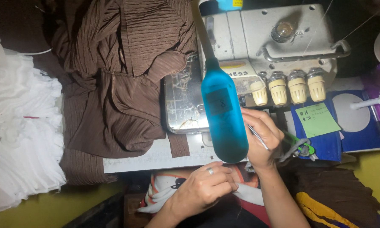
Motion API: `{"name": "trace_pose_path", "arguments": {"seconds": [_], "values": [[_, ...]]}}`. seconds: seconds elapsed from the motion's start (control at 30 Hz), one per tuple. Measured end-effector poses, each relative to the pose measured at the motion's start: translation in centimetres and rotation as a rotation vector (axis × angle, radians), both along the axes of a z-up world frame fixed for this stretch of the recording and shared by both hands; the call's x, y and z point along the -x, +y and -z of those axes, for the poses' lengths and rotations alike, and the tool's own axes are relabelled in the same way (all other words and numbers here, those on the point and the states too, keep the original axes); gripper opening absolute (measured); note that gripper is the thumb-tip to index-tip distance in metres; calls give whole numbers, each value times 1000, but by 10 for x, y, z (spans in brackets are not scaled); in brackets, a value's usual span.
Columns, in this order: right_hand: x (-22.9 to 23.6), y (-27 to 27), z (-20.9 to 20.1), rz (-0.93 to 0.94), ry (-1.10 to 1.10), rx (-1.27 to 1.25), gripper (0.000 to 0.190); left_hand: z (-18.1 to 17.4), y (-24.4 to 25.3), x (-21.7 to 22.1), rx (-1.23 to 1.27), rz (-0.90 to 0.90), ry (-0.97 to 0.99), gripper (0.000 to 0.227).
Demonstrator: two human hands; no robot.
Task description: Threading an overlock sewing machine using tweezers and a flexible lamp.
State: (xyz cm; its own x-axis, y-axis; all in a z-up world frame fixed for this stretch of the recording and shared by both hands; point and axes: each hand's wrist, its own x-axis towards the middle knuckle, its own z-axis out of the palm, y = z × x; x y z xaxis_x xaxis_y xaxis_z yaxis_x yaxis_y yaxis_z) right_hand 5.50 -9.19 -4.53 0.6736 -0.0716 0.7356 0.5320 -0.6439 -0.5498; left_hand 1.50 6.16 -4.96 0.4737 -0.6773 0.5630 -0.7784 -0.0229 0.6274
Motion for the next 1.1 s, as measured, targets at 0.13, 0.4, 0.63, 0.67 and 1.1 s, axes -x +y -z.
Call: {"name": "trace_pose_path", "arguments": {"seconds": [0.13, 0.4, 0.63, 0.67, 1.1], "values": [[1, 0, -2, -17, 23, -170, 9, -2, -3, -3, 23, 21, 3, 14], [-1, -17, -1, -44, 9, -112, 16, 5, -13, 1, -39, 5, -25, 11], [3, -15, -8, 30, 142, -165, 6, 2, -16, 2, -54, -13, -24, 10], [3, -15, -9, 32, 144, -166, 6, 4, -15, 2, -55, -11, -22, 10], [-1, -16, -25, -51, 18, 122, 8, 5, -13, 1, -91, -16, -44, 9]]}}
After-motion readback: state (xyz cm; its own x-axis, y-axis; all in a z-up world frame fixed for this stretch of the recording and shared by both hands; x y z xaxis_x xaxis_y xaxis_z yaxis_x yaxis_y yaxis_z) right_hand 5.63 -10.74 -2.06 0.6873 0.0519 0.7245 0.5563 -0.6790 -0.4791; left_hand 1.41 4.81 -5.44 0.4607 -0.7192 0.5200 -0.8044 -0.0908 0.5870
